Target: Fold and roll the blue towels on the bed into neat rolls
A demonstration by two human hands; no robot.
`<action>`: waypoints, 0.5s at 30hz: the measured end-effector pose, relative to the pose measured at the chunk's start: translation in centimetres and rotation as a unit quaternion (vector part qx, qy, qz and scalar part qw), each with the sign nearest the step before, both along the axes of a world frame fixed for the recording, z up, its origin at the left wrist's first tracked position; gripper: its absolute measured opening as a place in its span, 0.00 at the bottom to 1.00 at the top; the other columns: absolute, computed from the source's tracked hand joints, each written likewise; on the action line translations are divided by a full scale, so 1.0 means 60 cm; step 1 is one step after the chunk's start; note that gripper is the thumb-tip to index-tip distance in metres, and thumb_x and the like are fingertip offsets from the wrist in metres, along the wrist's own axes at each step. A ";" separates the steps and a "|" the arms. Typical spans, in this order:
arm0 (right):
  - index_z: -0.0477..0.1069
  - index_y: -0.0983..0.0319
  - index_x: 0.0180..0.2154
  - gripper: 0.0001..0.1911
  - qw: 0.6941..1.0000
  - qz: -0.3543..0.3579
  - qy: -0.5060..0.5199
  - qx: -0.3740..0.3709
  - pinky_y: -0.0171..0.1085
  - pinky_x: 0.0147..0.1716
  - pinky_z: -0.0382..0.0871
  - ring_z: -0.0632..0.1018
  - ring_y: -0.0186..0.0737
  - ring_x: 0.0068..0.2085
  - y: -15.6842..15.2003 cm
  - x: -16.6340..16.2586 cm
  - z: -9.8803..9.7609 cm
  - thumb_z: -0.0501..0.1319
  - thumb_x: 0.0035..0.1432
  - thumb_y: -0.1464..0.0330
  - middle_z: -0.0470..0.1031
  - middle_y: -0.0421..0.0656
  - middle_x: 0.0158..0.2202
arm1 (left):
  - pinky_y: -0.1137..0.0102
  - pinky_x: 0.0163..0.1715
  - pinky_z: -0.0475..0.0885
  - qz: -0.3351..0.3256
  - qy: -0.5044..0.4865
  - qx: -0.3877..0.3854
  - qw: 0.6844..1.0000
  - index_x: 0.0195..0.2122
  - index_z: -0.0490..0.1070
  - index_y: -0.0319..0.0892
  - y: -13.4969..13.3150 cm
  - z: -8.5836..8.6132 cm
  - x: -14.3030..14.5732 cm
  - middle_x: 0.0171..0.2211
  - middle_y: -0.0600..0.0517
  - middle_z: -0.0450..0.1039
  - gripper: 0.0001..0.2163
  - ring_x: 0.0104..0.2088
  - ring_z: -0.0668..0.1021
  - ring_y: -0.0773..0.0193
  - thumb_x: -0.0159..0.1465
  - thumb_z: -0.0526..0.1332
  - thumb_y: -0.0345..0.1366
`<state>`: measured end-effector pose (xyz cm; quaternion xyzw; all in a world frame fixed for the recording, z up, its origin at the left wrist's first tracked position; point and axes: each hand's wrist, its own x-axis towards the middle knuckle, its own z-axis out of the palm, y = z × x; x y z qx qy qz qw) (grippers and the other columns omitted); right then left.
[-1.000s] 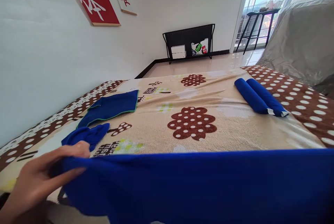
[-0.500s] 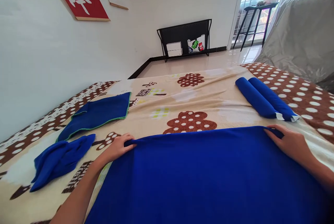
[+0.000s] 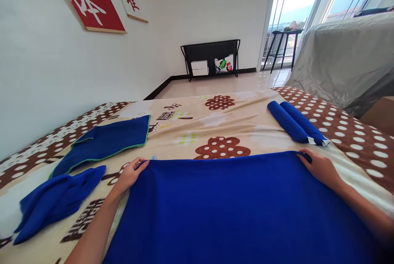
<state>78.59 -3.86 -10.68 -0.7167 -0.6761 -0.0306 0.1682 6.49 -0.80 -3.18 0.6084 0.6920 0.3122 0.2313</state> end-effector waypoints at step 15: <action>0.72 0.63 0.41 0.15 0.970 0.079 -0.196 0.119 0.43 0.45 0.60 0.70 0.47 0.44 0.084 -0.023 0.046 0.51 0.69 0.62 0.74 0.49 0.37 | 0.71 0.37 0.70 0.050 0.138 0.126 0.981 0.39 0.72 0.45 0.043 0.013 -0.053 0.38 0.51 0.79 0.22 0.39 0.80 0.57 0.63 0.53 0.58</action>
